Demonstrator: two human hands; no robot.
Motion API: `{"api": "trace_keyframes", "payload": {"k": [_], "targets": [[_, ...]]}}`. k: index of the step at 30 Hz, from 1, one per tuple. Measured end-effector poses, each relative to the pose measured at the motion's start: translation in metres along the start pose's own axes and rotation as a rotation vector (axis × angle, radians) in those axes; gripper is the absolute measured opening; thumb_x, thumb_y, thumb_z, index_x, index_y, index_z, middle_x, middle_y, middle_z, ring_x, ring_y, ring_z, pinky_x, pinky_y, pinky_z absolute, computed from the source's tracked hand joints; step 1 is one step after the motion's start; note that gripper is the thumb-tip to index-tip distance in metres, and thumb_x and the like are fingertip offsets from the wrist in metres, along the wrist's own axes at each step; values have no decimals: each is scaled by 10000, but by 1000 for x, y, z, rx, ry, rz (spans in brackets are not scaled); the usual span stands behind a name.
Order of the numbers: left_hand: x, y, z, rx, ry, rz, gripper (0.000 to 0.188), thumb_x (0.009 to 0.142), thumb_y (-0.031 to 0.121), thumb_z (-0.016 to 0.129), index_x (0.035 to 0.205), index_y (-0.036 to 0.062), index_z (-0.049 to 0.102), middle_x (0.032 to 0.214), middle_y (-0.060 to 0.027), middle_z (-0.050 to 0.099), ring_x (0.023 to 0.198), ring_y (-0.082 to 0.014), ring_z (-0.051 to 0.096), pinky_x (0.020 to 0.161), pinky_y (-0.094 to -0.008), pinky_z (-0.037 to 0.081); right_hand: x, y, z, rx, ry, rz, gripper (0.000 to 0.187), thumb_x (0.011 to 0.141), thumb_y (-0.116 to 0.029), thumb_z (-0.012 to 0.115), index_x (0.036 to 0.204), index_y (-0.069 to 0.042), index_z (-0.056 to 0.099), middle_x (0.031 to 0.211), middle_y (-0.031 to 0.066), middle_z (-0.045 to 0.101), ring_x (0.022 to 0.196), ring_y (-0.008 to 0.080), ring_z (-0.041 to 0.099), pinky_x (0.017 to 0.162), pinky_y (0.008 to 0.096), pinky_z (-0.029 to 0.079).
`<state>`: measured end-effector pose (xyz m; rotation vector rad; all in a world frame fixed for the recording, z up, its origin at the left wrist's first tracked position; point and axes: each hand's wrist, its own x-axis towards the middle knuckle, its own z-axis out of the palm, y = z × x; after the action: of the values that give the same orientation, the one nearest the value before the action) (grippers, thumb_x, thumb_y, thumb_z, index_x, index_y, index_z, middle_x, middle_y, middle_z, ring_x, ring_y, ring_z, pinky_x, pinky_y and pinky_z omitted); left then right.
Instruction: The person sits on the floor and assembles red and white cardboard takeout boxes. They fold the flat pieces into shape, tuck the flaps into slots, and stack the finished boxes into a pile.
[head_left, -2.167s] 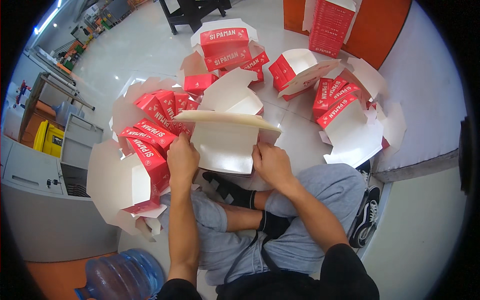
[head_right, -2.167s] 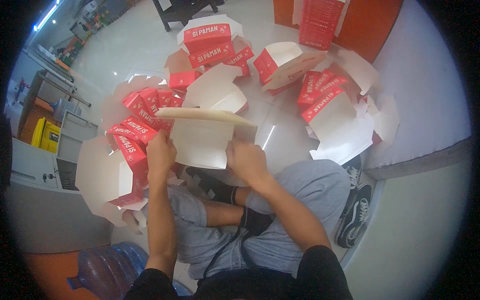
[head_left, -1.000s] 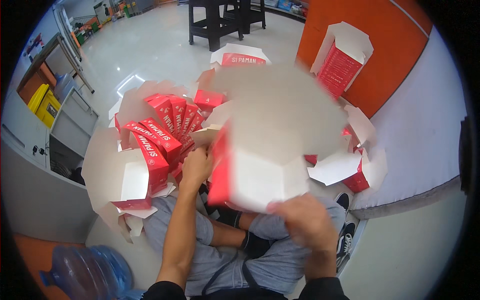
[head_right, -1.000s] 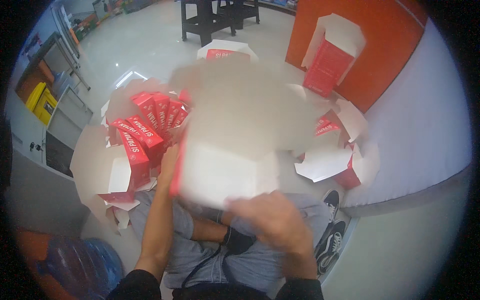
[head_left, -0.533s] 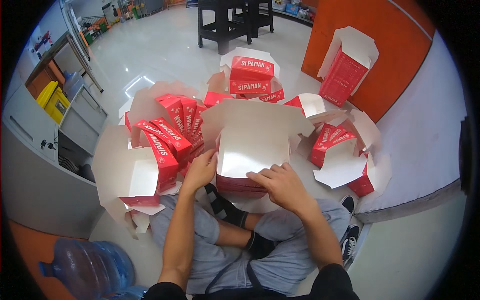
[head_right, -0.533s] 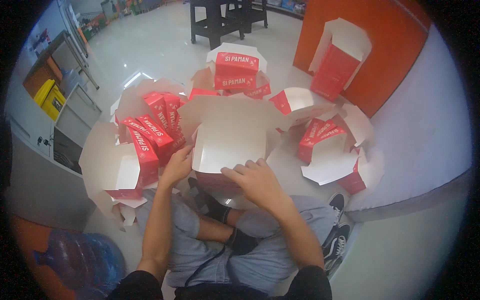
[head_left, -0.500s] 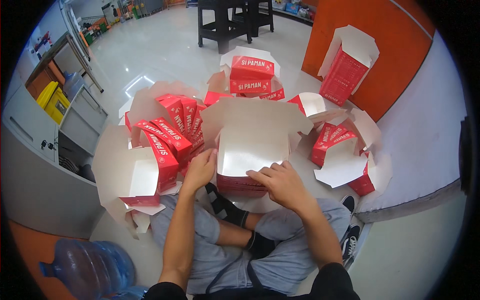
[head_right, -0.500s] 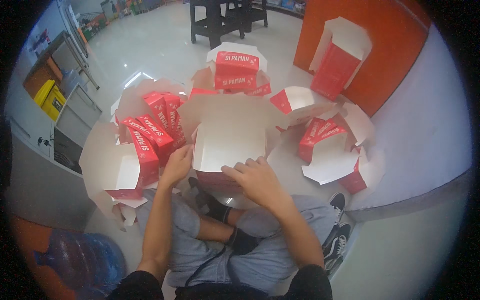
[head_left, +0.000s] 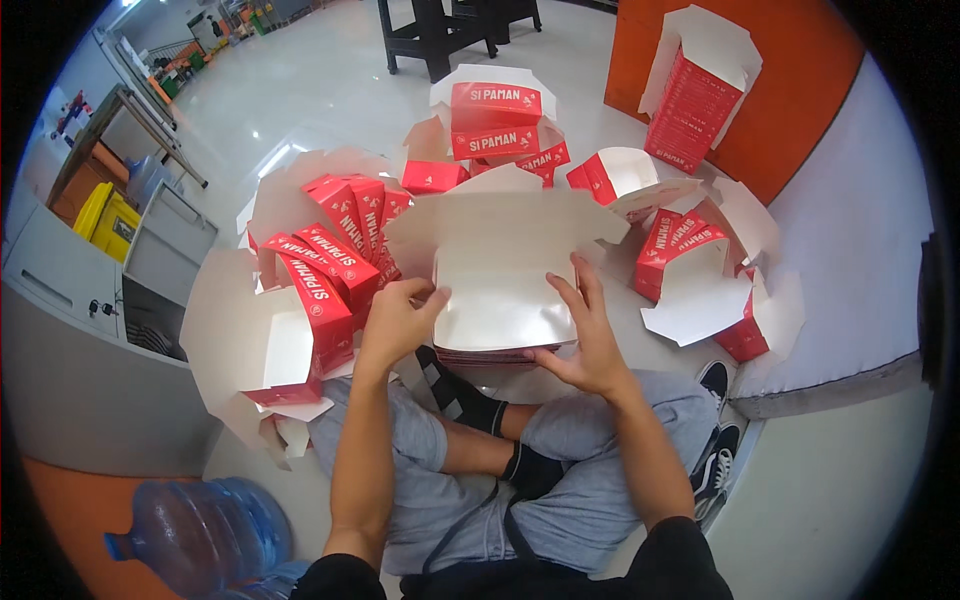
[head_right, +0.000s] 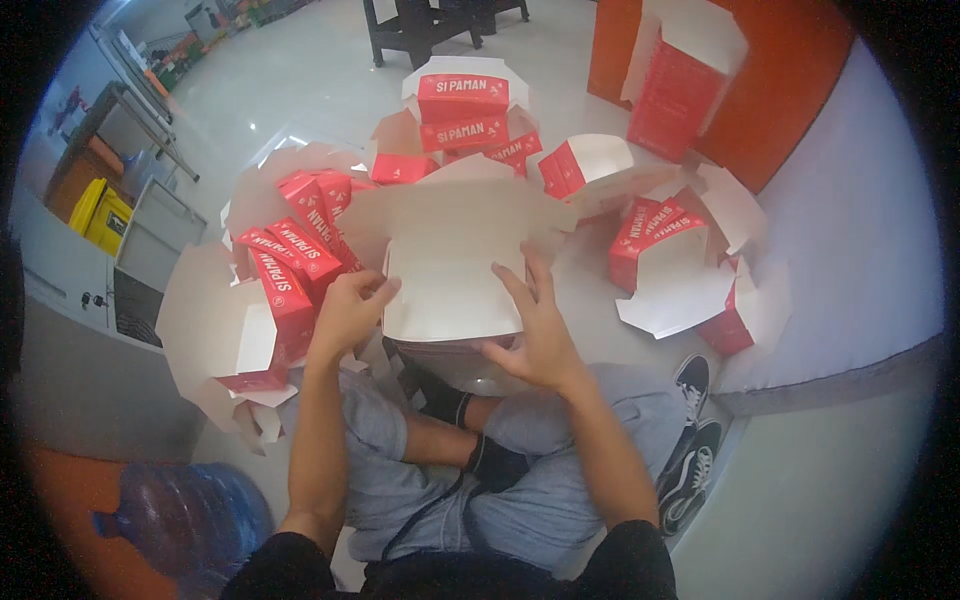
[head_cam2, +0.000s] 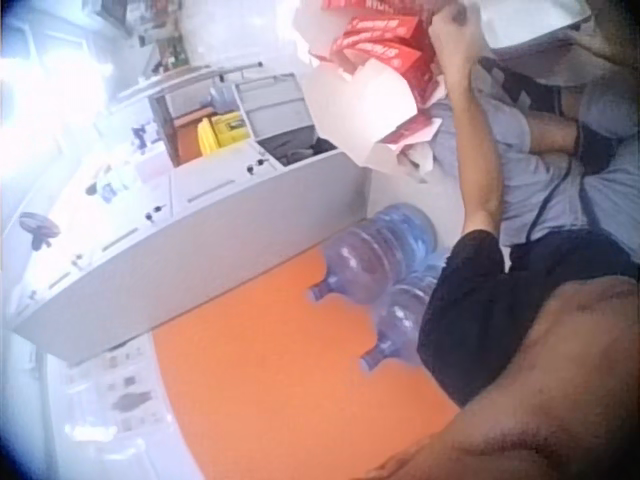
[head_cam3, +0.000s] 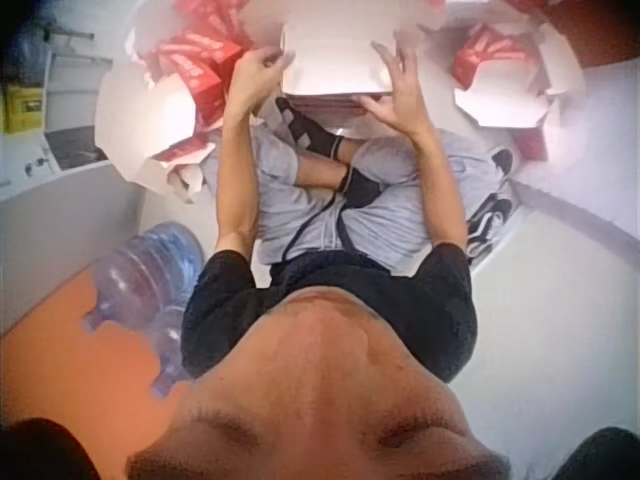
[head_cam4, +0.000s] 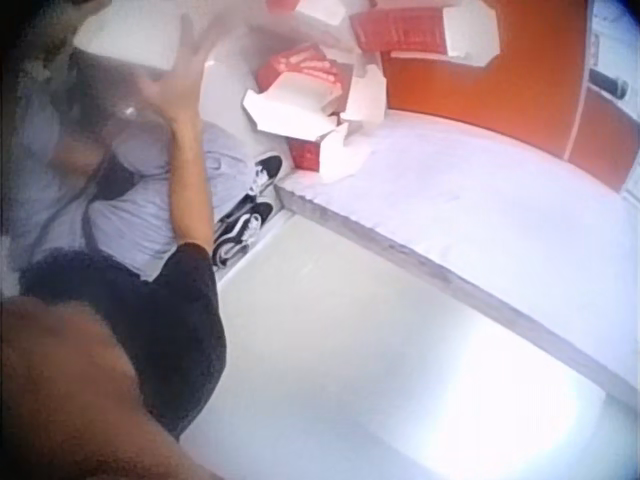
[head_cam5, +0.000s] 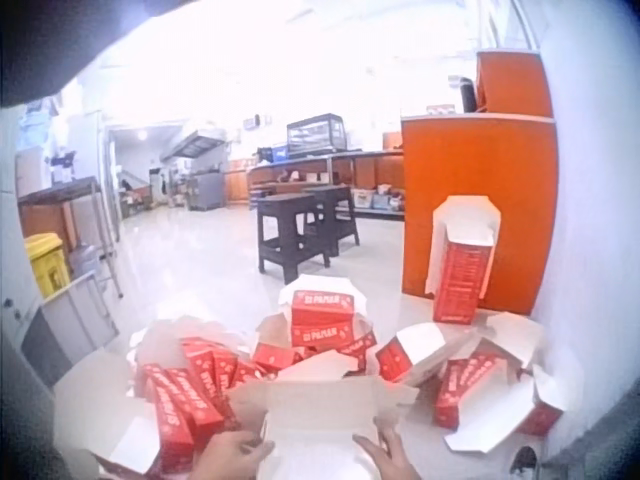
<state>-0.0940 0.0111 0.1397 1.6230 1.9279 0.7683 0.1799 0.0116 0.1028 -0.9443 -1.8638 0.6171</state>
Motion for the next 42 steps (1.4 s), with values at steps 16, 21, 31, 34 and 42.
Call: {"api": "trace_keyframes", "payload": {"k": [16, 21, 31, 34, 42], "targets": [[27, 2, -15, -357, -25, -201, 376, 997, 216, 557, 917, -110, 726, 772, -168, 738, 663, -197, 720, 616, -304, 563, 1, 31, -10, 61, -139, -24, 351, 671, -100, 825, 962, -61, 631, 1591, 198, 397, 1473, 443, 374, 1181, 475, 360], [27, 7, -27, -408, -64, -194, 351, 984, 216, 567, 914, -91, 722, 781, -163, 745, 665, -197, 728, 597, -292, 549, 4, 37, -13, 74, -143, -41, 282, 655, -33, 786, 800, -49, 545, 1604, 215, 387, 1485, 438, 364, 1188, 478, 350], [0, 7, -25, -233, -39, -33, 341, 909, 220, 621, 835, -94, 734, 690, -178, 715, 635, -211, 714, 628, -340, 567, 5, 30, -20, 144, -152, 46, 220, 670, -31, 833, 767, -7, 637, 1576, 232, 427, 1421, 423, 472, 1154, 477, 390], [-8, 2, -21, -114, -8, 19, 340, 878, 254, 635, 860, -67, 745, 677, -199, 690, 621, -246, 704, 644, -387, 552, 7, 22, -16, 191, -141, 94, 216, 677, -26, 850, 789, 7, 669, 1575, 214, 428, 1403, 408, 497, 1131, 476, 421], [-5, -7, -20, -182, 38, 49, 340, 884, 301, 710, 950, -31, 743, 836, -204, 740, 767, -302, 738, 755, -406, 569, 2, 31, -16, 110, -108, -12, 225, 683, -14, 838, 812, -33, 654, 1536, 226, 455, 1379, 426, 514, 1117, 485, 440]]}}
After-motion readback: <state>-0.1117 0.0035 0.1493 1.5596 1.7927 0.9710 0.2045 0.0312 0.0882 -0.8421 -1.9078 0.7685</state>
